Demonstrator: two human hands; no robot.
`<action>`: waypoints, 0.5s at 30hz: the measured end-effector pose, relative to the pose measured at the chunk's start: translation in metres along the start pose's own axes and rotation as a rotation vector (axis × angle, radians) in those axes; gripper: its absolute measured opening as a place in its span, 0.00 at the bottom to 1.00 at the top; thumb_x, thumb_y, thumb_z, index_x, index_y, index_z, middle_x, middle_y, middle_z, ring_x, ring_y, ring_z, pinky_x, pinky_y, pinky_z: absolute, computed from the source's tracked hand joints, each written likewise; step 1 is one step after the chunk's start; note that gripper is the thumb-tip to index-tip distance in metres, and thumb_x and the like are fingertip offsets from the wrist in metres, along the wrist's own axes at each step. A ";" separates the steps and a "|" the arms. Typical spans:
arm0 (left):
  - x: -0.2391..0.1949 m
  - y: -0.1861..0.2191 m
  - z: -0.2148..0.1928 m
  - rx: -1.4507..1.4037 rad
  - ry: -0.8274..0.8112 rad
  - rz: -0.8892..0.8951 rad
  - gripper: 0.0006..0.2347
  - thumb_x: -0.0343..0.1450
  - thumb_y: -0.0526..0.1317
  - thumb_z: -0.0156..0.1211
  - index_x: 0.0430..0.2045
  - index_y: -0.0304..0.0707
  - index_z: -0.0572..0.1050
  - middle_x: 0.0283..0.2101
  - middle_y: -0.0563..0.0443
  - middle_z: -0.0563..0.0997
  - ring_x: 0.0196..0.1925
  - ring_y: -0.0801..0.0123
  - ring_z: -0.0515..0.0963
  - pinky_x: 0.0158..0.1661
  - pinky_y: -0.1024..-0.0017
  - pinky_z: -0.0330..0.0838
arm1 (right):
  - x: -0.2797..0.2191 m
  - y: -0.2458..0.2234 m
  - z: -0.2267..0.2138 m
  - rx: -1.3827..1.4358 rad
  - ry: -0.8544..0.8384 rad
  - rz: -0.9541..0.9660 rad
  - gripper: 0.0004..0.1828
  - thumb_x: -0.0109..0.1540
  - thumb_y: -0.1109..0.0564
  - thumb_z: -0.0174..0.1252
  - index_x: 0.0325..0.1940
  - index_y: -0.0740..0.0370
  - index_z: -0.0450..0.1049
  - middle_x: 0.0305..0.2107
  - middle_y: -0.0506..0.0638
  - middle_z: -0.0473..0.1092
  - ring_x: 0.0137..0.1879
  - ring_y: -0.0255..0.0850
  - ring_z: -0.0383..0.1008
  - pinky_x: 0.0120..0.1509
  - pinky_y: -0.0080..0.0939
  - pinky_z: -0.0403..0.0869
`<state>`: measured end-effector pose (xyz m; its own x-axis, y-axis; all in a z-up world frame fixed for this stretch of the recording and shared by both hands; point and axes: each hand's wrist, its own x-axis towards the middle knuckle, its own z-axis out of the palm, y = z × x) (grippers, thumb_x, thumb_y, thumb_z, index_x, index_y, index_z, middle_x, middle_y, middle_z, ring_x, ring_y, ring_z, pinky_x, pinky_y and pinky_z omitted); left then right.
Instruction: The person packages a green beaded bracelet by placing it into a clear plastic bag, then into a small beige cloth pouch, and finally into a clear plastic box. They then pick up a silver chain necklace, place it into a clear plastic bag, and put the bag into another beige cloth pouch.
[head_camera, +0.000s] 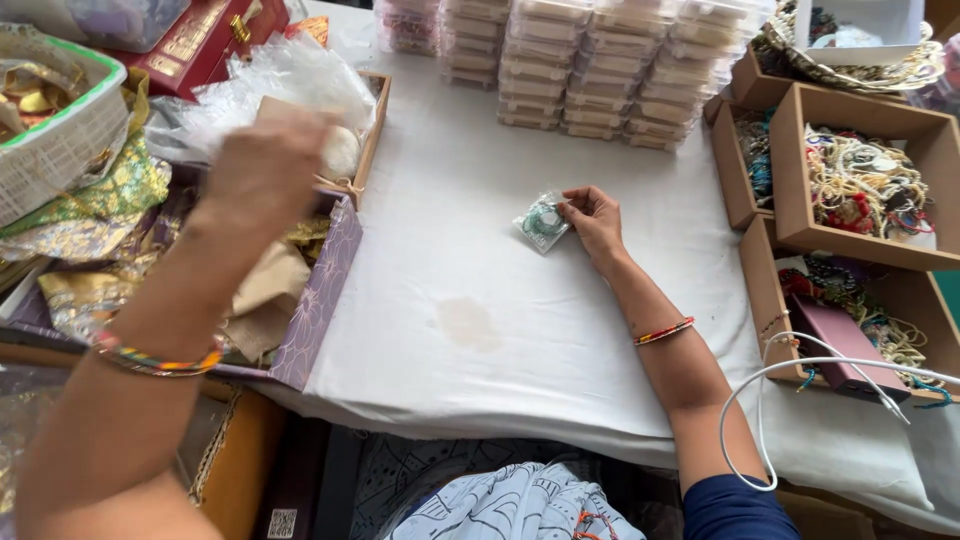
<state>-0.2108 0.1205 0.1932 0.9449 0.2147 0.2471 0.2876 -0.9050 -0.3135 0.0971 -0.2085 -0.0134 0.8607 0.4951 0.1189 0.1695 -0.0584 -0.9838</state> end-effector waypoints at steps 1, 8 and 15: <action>0.016 0.023 -0.009 -0.003 0.007 0.009 0.16 0.78 0.31 0.48 0.60 0.49 0.72 0.41 0.46 0.83 0.36 0.63 0.85 0.32 0.67 0.80 | 0.003 0.004 -0.001 -0.003 0.011 -0.002 0.09 0.65 0.62 0.63 0.49 0.63 0.76 0.34 0.45 0.76 0.39 0.29 0.75 0.40 0.30 0.77; 0.129 0.137 0.021 -1.271 -0.008 0.310 0.11 0.73 0.34 0.55 0.48 0.45 0.78 0.46 0.51 0.82 0.45 0.67 0.83 0.47 0.66 0.82 | 0.013 0.011 -0.020 0.166 0.258 -0.059 0.09 0.64 0.63 0.64 0.48 0.64 0.74 0.34 0.45 0.75 0.38 0.30 0.75 0.39 0.31 0.78; 0.161 0.186 0.129 -0.548 0.078 0.136 0.15 0.67 0.45 0.71 0.45 0.43 0.80 0.51 0.44 0.77 0.53 0.57 0.77 0.52 0.62 0.75 | 0.013 -0.009 -0.032 -0.052 0.404 0.130 0.07 0.64 0.63 0.62 0.45 0.64 0.72 0.37 0.47 0.74 0.40 0.33 0.75 0.40 0.36 0.80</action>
<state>0.0151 0.0347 0.0566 0.9473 0.0743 0.3117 0.0217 -0.9854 0.1690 0.1217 -0.2296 0.0012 0.9937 0.1017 0.0479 0.0626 -0.1462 -0.9873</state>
